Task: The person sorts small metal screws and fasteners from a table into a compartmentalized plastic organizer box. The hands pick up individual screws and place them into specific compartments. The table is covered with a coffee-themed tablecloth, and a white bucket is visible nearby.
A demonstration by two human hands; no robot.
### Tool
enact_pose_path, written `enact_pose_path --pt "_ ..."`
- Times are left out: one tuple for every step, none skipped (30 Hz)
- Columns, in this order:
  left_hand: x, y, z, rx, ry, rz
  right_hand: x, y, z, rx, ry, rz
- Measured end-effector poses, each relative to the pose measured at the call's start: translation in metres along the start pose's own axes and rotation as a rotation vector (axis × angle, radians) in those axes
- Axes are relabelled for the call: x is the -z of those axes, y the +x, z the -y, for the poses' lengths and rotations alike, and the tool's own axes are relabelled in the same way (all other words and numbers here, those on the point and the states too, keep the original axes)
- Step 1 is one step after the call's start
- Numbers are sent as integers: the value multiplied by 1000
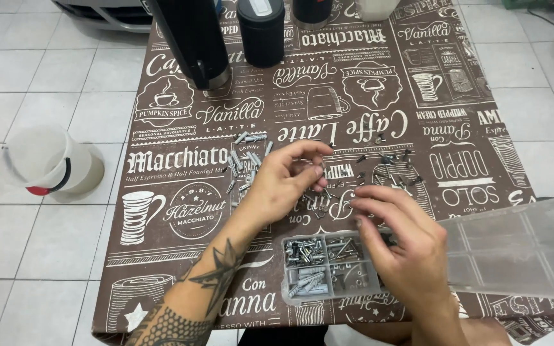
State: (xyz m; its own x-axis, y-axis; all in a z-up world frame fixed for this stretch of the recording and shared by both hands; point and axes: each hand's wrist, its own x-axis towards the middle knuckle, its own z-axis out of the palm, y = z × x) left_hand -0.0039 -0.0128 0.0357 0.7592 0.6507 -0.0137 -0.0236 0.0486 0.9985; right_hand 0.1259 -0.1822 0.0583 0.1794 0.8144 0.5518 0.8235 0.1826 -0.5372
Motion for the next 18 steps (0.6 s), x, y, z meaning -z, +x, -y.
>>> enact_pose_path --pt "1 -3 -4 -1 1 5 -1 0 0 -2 -3 -4" --pt "2 -7 -7 -22 -106 106 -1 0 0 -6 1 -11" --pt "3 -11 -10 -41 -214 207 -2 0 0 -10 4 -18" --pt "1 -12 -10 -40 -215 210 -2 0 0 -13 2 -18" --pt "0 -14 -10 -52 -264 271 -3 0 1 -2 -2 -46" --pt "-2 -17 -9 -61 -313 329 -4 0 1 9 -4 -71" --pt "-4 -18 -10 -58 -316 329 -4 0 3 6 -4 -69" --pt "-6 -19 -10 -15 -338 333 -4 0 4 -2 4 -103" --pt "-8 -20 -11 28 -361 338 -4 0 5 -10 11 -137" --pt "-9 -20 -10 29 -362 337 -4 -1 6 -12 12 -136" --pt "-11 -20 -9 53 -317 350 -3 -1 7 -15 12 -149" --pt "-12 -20 -7 77 -272 363 -3 -1 8 -17 13 -163" --pt "-13 -20 -8 79 -273 362 -3 -3 7 -18 13 -161" --pt "-14 -20 -8 73 -270 391 -3 -4 6 -21 18 -165" --pt "-15 -20 -8 67 -267 419 -3 -5 5 -25 23 -168" --pt "-15 -20 -7 67 -268 418 -3 -5 5 -25 24 -167" --pt "-14 -20 -7 66 -269 435 -2 -5 5 -4 26 -169" --pt "-14 -20 -6 64 -270 454 -2 -5 5 17 28 -172"
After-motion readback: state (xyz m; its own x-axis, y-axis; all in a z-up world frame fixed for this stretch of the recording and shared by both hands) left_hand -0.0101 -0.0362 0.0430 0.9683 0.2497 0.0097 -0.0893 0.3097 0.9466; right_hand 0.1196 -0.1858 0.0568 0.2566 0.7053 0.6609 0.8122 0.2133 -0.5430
